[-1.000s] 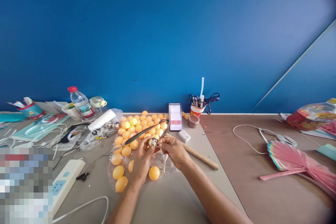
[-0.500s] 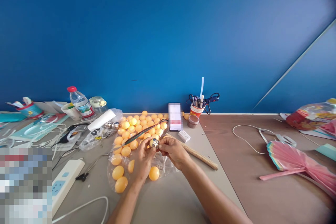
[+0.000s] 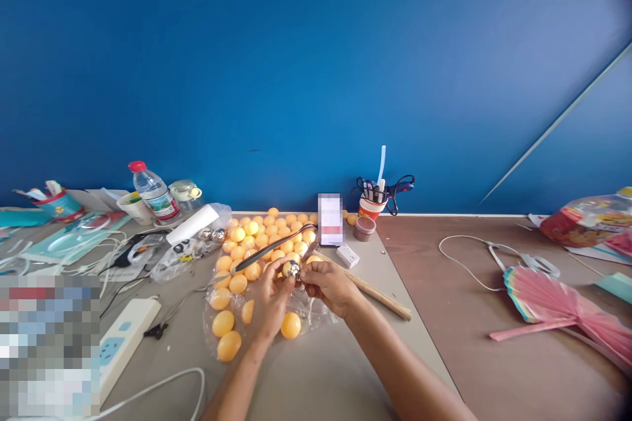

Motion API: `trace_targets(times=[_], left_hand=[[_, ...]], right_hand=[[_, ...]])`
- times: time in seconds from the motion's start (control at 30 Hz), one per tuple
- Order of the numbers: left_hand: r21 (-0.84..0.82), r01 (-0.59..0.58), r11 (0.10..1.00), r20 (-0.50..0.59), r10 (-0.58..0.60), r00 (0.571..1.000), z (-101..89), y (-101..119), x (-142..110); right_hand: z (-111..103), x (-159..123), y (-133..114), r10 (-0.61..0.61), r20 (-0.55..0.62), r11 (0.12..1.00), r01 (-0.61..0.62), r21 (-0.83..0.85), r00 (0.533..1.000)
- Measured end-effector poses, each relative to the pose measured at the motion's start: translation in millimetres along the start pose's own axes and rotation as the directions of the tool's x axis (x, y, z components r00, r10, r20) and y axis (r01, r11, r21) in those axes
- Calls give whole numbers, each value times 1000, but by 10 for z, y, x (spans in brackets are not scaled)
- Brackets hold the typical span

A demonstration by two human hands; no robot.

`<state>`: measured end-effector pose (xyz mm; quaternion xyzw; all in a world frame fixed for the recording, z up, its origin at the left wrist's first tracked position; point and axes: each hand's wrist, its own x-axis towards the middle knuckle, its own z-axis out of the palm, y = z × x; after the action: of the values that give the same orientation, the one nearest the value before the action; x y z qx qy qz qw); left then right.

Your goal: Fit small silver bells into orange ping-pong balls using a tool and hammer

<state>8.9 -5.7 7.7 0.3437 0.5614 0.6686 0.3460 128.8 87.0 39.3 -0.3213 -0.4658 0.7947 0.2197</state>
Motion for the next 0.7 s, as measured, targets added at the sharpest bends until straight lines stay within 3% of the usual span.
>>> trace_targets(times=[0.33,0.6,0.7], left_hand=[[115,-22,993,-42,27,999,-18,5,-5],[169,-31,985,-27,36,999,-55,-40,-6],[178,-39,983,-32,45,998,-58,-51,1]], right_hand=[[-74,80,79,58,29,997,-60,43,998],[-126,71,48,213,140,956,-235,174,967],[-137,74,54,216,162,957,-241,159,963]])
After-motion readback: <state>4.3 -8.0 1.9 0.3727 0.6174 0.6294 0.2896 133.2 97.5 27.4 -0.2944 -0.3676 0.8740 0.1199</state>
